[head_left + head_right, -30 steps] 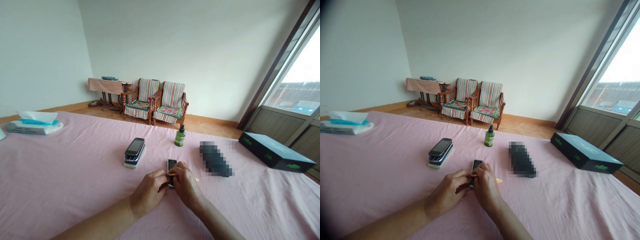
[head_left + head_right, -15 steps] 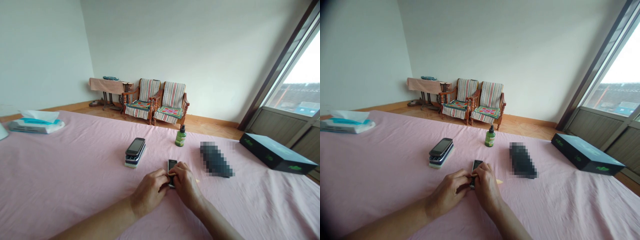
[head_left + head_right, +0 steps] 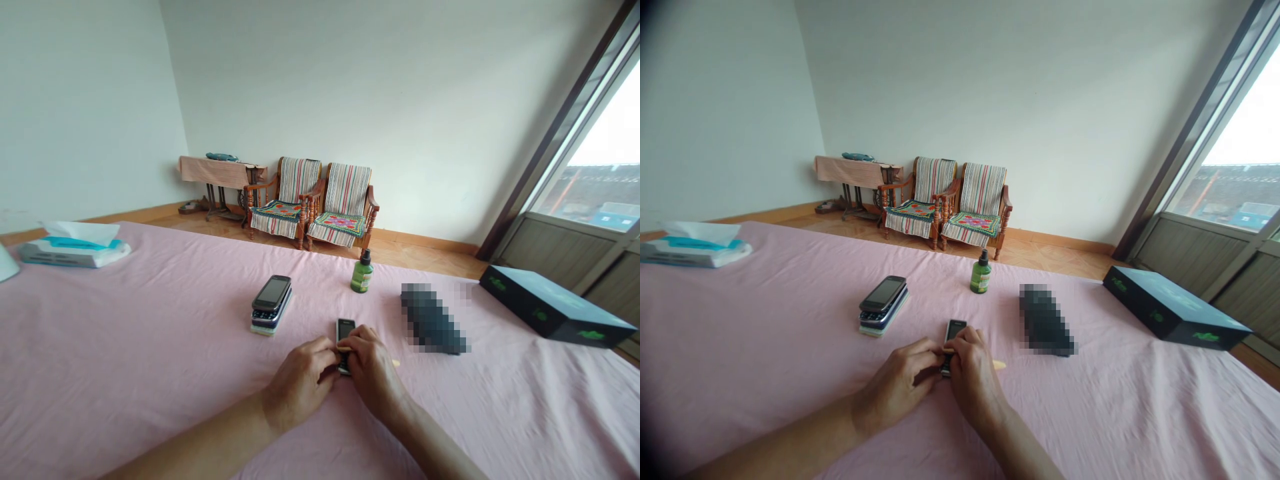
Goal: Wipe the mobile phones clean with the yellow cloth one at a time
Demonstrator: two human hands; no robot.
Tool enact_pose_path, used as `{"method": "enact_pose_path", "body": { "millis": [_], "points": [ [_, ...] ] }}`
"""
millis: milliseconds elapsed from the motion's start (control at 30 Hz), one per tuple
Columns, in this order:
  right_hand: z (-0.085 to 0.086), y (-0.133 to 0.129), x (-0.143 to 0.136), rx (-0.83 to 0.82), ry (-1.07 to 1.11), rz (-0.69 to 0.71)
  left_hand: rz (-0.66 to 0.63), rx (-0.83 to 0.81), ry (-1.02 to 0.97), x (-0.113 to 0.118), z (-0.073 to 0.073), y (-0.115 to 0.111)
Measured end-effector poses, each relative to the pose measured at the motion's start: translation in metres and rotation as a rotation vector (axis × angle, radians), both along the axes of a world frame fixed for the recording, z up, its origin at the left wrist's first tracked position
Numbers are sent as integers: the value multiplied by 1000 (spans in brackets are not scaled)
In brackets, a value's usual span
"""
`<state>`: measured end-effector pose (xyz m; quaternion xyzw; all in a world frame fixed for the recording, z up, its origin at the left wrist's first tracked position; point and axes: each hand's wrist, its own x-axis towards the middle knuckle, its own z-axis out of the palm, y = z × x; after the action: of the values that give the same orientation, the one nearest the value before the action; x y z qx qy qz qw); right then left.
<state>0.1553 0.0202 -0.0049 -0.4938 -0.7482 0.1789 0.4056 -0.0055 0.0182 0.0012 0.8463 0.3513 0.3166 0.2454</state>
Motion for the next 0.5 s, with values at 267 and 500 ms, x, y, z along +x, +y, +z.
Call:
{"method": "enact_pose_path", "body": {
  "millis": [267,500],
  "points": [
    [-5,5,2,47,-33,-23,11,8,14,1,0,0],
    [-2,2,3,49,-36,0,42,17,38,0,-1,-2]
  ]
}}
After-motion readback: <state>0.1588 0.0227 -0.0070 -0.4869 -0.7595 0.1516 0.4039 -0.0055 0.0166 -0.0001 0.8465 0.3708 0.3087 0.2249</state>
